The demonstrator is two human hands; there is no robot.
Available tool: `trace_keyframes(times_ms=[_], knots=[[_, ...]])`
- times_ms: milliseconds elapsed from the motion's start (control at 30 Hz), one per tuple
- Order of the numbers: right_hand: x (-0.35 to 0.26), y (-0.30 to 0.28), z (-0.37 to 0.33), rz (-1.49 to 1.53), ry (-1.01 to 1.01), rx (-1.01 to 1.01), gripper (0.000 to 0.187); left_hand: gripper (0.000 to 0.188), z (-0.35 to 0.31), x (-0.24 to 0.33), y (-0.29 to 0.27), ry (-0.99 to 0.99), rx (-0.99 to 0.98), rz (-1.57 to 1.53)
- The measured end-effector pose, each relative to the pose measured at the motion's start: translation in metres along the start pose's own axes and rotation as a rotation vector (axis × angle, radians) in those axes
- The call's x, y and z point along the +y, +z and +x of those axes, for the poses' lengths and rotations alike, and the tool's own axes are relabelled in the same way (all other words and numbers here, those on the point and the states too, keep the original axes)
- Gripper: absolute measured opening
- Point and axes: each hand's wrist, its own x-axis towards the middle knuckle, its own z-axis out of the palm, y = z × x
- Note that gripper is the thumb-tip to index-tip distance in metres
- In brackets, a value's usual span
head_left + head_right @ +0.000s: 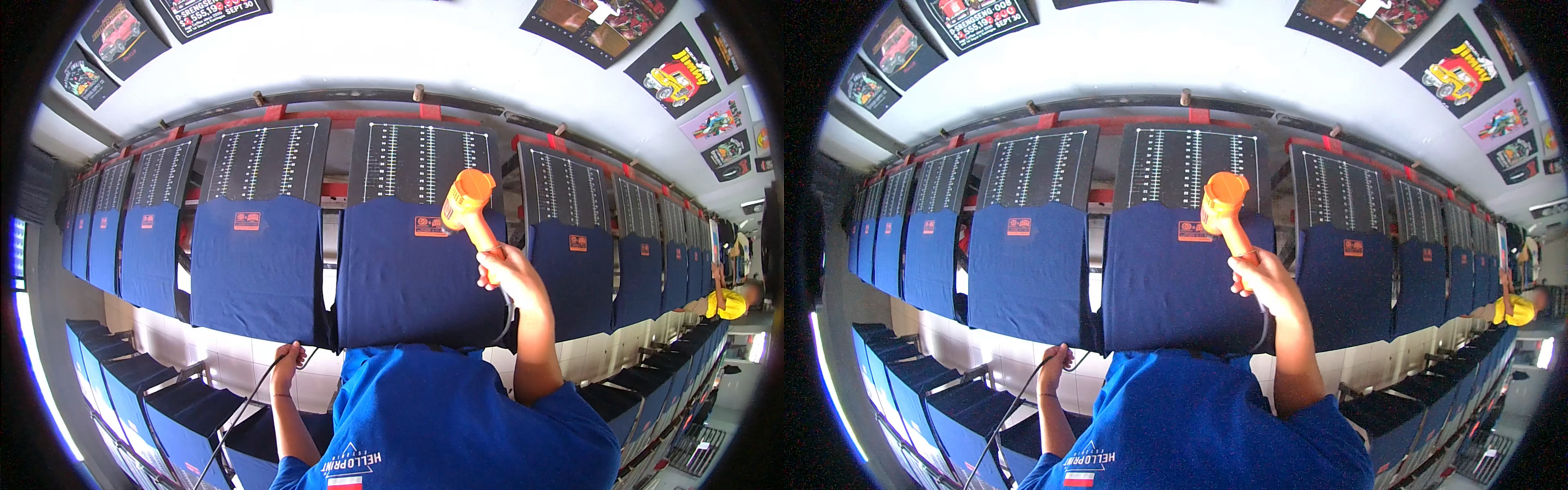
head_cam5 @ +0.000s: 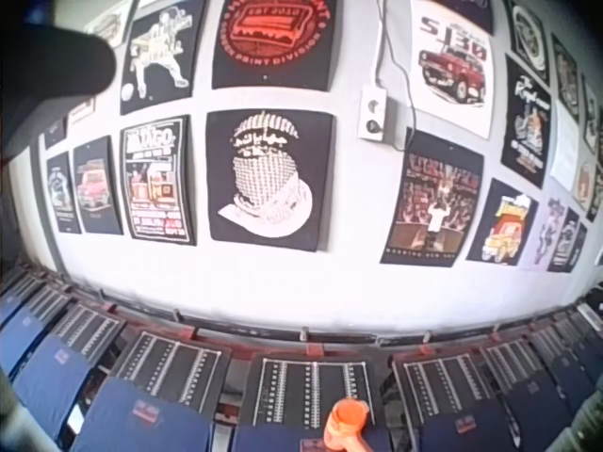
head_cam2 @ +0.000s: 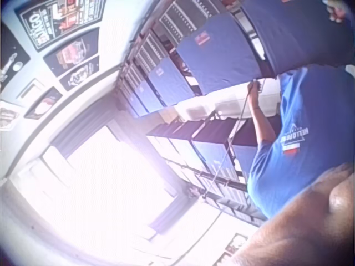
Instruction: The person dries the ink on a blue t-shirt using a heat gun and then moves along the row to process the next t-shirt on a printing press.
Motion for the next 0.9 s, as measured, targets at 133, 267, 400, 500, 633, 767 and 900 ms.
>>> trace_keyframes(times_ms=[133, 267, 400, 500, 633, 767, 900], knots=[[0.000, -0.006, -0.008, -0.020, 0.026, 0.005, 0.026, 0.033, 0.002, -0.001, -0.001, -0.004, -0.005, -0.002], [-0.001, -0.013, -0.009, -0.070, 0.072, -0.008, 0.029, 0.033, 0.003, -0.004, -0.002, 0.006, -0.011, -0.001], [0.008, -0.007, -0.010, -0.006, 0.020, 0.009, 0.026, 0.033, 0.003, -0.004, -0.002, 0.007, -0.022, -0.016], [0.003, -0.010, -0.010, -0.020, 0.056, 0.001, 0.027, 0.034, 0.005, -0.008, -0.005, 0.009, -0.028, -0.010], [0.009, -0.007, -0.009, 0.020, 0.022, -0.039, 0.026, 0.035, 0.006, -0.008, -0.004, 0.002, -0.031, 0.018], [0.003, -0.005, -0.006, 0.000, 0.032, -0.062, 0.025, 0.035, 0.003, -0.004, -0.005, -0.008, -0.032, 0.030], [0.001, -0.001, -0.001, -0.028, 0.031, -0.097, 0.027, 0.034, 0.002, -0.003, -0.003, 0.009, -0.020, 0.019]])
